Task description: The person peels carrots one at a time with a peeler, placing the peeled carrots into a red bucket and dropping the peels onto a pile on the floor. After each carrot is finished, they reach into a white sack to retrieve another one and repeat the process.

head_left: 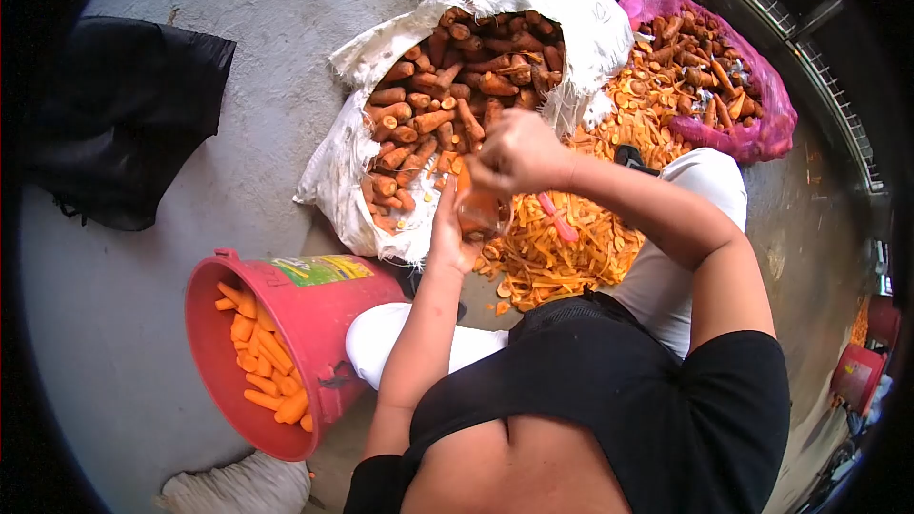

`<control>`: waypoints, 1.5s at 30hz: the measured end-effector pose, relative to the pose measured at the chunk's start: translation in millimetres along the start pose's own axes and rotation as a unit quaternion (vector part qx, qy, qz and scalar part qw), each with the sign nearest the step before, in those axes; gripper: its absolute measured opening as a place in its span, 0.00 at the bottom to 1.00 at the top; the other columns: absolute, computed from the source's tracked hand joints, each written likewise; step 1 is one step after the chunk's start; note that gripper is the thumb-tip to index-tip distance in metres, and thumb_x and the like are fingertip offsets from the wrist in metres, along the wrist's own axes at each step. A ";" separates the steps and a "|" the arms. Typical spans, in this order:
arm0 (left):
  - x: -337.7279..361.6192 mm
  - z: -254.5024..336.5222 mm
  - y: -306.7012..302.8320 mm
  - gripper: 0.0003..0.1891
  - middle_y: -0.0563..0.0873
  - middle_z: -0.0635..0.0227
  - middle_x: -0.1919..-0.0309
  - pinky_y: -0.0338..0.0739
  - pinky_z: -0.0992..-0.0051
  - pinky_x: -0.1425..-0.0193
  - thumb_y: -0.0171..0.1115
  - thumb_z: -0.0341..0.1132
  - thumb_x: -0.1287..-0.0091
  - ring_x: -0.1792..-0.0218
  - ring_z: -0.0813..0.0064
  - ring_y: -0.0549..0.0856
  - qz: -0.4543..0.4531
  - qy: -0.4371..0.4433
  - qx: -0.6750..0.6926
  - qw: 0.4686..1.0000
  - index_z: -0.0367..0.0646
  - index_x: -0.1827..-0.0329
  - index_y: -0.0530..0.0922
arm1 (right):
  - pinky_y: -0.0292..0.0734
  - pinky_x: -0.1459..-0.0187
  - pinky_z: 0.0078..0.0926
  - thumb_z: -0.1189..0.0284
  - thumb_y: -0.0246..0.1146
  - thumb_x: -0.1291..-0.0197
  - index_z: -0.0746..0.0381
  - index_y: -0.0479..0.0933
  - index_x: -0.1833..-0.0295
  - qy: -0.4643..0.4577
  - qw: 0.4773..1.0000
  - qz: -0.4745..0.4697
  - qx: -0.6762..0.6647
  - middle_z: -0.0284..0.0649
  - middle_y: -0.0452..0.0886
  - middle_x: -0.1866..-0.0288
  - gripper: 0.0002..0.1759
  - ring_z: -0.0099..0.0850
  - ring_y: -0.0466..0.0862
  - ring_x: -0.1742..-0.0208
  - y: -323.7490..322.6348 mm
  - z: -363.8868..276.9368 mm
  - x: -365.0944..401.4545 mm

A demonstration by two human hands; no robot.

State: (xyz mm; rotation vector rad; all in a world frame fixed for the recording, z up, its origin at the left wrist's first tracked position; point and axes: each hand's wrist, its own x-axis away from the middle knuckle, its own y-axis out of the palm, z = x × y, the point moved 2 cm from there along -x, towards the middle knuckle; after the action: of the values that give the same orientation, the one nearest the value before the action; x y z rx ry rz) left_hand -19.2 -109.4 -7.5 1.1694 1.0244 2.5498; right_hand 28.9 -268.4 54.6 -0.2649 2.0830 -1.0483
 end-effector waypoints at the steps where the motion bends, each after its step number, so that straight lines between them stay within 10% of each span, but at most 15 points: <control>1: -1.2 -0.8 0.6 0.24 0.85 0.63 0.56 0.83 0.69 0.54 0.47 0.53 0.27 0.57 0.71 0.85 -0.006 -0.001 0.014 1.000 0.42 0.42 0.73 | 0.67 0.74 0.32 0.68 0.62 0.49 0.56 0.68 0.92 -0.013 1.000 0.001 -0.010 0.34 0.68 0.92 0.21 0.31 0.69 0.86 2.2 -9.0 2.2; 6: -8.3 -5.6 -4.9 0.24 0.85 0.63 0.64 0.82 0.71 0.64 0.44 0.51 0.26 0.67 0.70 0.86 -0.085 0.003 -0.042 0.995 0.40 0.42 0.73 | 0.68 0.75 0.32 0.67 0.61 0.48 0.55 0.71 0.92 -0.028 0.999 -0.009 0.028 0.35 0.72 0.90 0.21 0.31 0.73 0.85 -2.6 1.0 4.4; 9: 15.0 -9.1 8.4 0.24 0.84 0.60 0.70 0.78 0.75 0.73 0.41 0.51 0.24 0.75 0.70 0.83 -0.050 0.027 -0.126 0.990 0.38 0.46 0.75 | 0.76 0.74 0.34 0.61 0.59 0.46 0.59 0.74 0.89 0.228 0.965 -0.116 0.053 0.42 0.76 0.87 0.22 0.36 0.79 0.82 -13.3 46.2 0.6; 13: 29.6 -10.2 21.2 0.25 0.84 0.60 0.69 0.79 0.76 0.71 0.41 0.52 0.24 0.73 0.72 0.84 -0.021 0.094 -0.121 0.988 0.38 0.45 0.75 | 0.76 0.74 0.38 0.58 0.57 0.45 0.62 0.78 0.85 0.283 0.926 -0.125 0.214 0.44 0.77 0.86 0.23 0.39 0.80 0.82 -23.3 110.8 22.4; 19: 16.5 0.6 11.0 0.25 0.84 0.62 0.66 0.80 0.77 0.71 0.43 0.54 0.26 0.70 0.73 0.85 -0.063 0.070 -0.128 0.987 0.41 0.46 0.75 | 0.74 0.79 0.32 0.54 0.52 0.39 0.59 0.82 0.79 0.358 0.926 -0.095 -0.070 0.39 0.77 0.87 0.25 0.32 0.78 0.86 -17.7 58.5 -0.9; 24: 11.9 2.8 14.5 0.27 0.85 0.65 0.62 0.81 0.72 0.70 0.47 0.59 0.29 0.68 0.72 0.85 0.007 0.031 -0.023 0.999 0.45 0.46 0.76 | 0.71 0.77 0.38 0.62 0.61 0.48 0.57 0.77 0.89 0.053 0.998 0.011 -0.017 0.41 0.74 0.89 0.20 0.40 0.75 0.85 -14.1 7.3 1.0; 27: 7.9 -1.2 15.7 0.26 0.84 0.67 0.61 0.80 0.72 0.74 0.48 0.57 0.29 0.68 0.72 0.85 -0.010 0.044 -0.016 0.999 0.45 0.42 0.73 | 0.71 0.71 0.31 0.65 0.63 0.48 0.57 0.80 0.86 0.024 0.999 -0.032 0.004 0.37 0.70 0.90 0.16 0.35 0.74 0.83 -15.3 1.6 6.9; 32: 23.0 -8.5 13.5 0.25 0.83 0.63 0.65 0.80 0.76 0.74 0.48 0.54 0.27 0.73 0.72 0.85 -0.105 0.073 -0.123 0.984 0.42 0.41 0.73 | 0.78 0.74 0.29 0.59 0.56 0.41 0.54 0.82 0.84 0.220 0.958 -0.116 0.143 0.35 0.79 0.87 0.21 0.28 0.78 0.86 -22.6 79.0 6.6; 36: 31.2 -2.7 14.9 0.27 0.84 0.61 0.64 0.81 0.75 0.70 0.45 0.57 0.27 0.70 0.70 0.85 -0.143 0.042 -0.102 0.984 0.41 0.43 0.73 | 0.77 0.73 0.37 0.54 0.55 0.41 0.60 0.81 0.81 0.391 0.900 -0.094 0.170 0.45 0.78 0.85 0.25 0.40 0.81 0.81 -38.2 122.4 26.4; 41: 21.2 0.8 18.8 0.30 0.83 0.60 0.62 0.82 0.70 0.65 0.46 0.60 0.29 0.66 0.68 0.85 -0.086 -0.005 -0.006 0.996 0.42 0.43 0.74 | 0.75 0.77 0.32 0.54 0.55 0.39 0.56 0.84 0.80 0.350 0.932 -0.091 -0.016 0.38 0.78 0.86 0.24 0.33 0.78 0.86 -17.0 75.2 6.0; 45: 12.1 -0.7 14.7 0.28 0.84 0.60 0.59 0.83 0.69 0.61 0.52 0.58 0.31 0.64 0.68 0.86 -0.033 0.037 -0.012 0.999 0.42 0.44 0.75 | 0.72 0.76 0.34 0.62 0.60 0.46 0.56 0.82 0.84 0.035 0.998 0.038 -0.022 0.36 0.73 0.91 0.18 0.32 0.73 0.87 -12.2 22.6 2.1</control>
State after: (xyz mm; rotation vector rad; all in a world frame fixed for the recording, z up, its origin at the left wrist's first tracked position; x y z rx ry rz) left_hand -26.0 -116.0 9.0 1.0247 1.0275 2.5633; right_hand 41.9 -290.6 54.5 -0.1715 2.1643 -0.9789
